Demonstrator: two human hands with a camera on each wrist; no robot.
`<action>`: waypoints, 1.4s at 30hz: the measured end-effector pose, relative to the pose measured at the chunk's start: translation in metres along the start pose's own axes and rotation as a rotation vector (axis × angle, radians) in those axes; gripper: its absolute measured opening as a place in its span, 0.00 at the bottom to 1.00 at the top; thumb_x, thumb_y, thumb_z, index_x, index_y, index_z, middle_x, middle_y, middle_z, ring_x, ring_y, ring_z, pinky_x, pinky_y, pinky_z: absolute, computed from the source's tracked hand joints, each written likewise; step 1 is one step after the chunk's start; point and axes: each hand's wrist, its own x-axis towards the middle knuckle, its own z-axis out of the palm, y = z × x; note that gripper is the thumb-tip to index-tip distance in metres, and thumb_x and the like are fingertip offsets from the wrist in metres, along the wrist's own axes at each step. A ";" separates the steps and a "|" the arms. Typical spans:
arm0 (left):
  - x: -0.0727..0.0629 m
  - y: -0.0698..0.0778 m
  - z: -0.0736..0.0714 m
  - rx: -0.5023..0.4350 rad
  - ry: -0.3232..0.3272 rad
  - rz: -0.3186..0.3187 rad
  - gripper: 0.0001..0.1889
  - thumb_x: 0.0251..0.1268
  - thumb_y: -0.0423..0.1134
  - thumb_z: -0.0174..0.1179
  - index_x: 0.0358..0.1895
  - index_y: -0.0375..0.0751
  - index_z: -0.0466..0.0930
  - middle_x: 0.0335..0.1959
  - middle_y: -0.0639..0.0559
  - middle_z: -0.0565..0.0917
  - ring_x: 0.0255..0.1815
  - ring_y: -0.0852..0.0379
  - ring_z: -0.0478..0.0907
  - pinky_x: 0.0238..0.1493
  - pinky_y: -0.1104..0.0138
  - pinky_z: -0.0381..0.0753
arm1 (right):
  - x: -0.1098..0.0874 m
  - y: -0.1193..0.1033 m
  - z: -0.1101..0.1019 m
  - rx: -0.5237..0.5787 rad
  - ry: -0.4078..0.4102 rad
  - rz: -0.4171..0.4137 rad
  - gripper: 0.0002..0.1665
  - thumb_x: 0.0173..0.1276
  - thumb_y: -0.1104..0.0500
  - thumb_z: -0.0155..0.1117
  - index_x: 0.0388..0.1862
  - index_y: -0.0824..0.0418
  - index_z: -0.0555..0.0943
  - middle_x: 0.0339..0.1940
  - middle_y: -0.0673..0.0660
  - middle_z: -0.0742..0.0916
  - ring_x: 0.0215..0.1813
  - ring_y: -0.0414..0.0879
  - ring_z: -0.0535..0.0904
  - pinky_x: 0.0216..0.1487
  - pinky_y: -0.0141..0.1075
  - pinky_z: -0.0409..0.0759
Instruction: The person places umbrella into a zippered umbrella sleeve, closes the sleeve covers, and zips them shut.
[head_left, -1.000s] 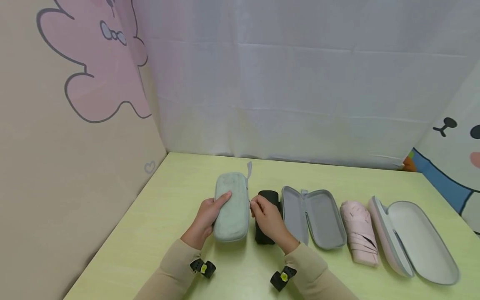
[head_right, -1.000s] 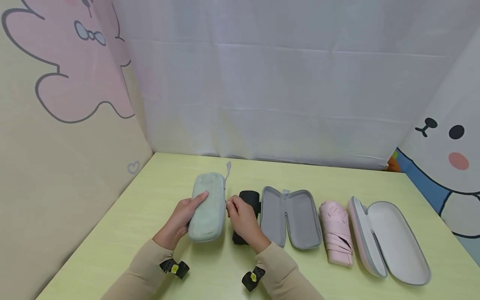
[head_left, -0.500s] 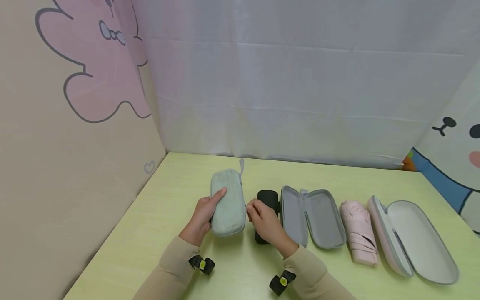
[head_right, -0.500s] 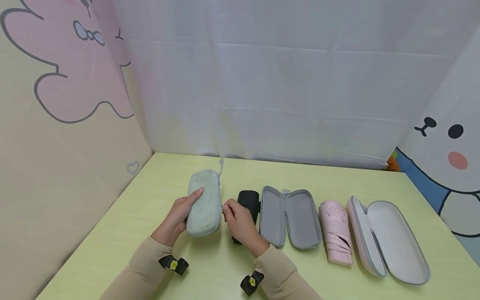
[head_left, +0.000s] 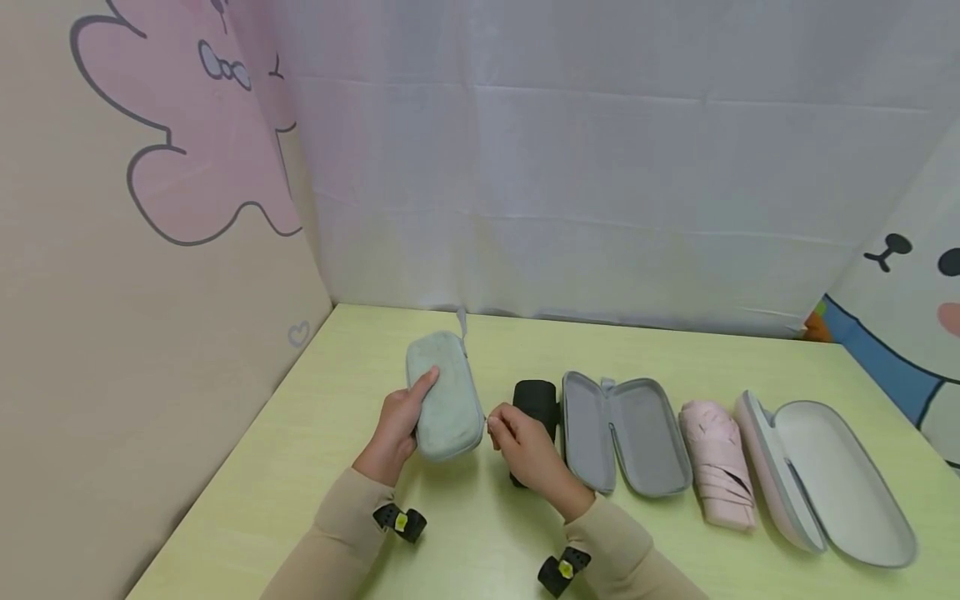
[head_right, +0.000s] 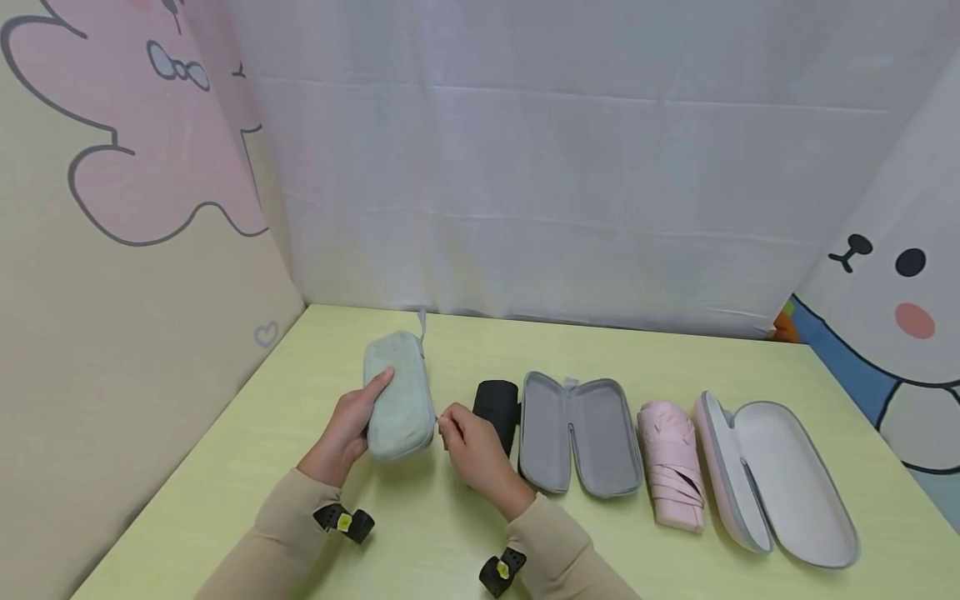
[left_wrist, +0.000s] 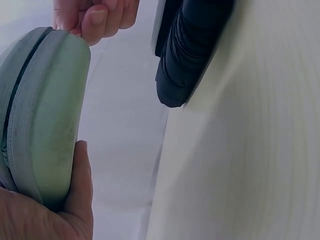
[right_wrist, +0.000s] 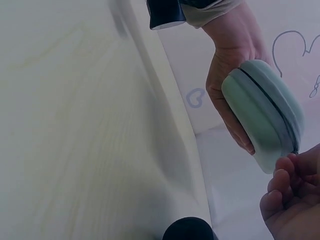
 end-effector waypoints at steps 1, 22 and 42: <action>0.000 0.000 0.000 -0.003 0.003 0.000 0.31 0.58 0.56 0.61 0.46 0.25 0.73 0.34 0.47 0.78 0.33 0.57 0.75 0.37 0.66 0.75 | 0.000 0.000 0.000 -0.002 0.000 -0.005 0.12 0.73 0.62 0.50 0.26 0.60 0.72 0.20 0.46 0.73 0.21 0.38 0.66 0.26 0.33 0.68; 0.003 0.003 -0.003 -0.046 0.043 -0.031 0.34 0.58 0.56 0.61 0.52 0.25 0.69 0.40 0.45 0.76 0.37 0.56 0.74 0.41 0.65 0.73 | -0.006 -0.002 0.005 -0.036 -0.032 -0.020 0.11 0.72 0.63 0.52 0.27 0.58 0.72 0.17 0.44 0.70 0.19 0.36 0.64 0.22 0.31 0.66; 0.005 0.001 -0.006 -0.208 -0.189 -0.106 0.31 0.63 0.38 0.57 0.64 0.27 0.55 0.57 0.36 0.70 0.49 0.51 0.75 0.46 0.64 0.75 | 0.003 0.014 -0.009 0.115 0.076 0.130 0.11 0.73 0.62 0.50 0.28 0.60 0.72 0.19 0.51 0.75 0.21 0.43 0.69 0.26 0.34 0.69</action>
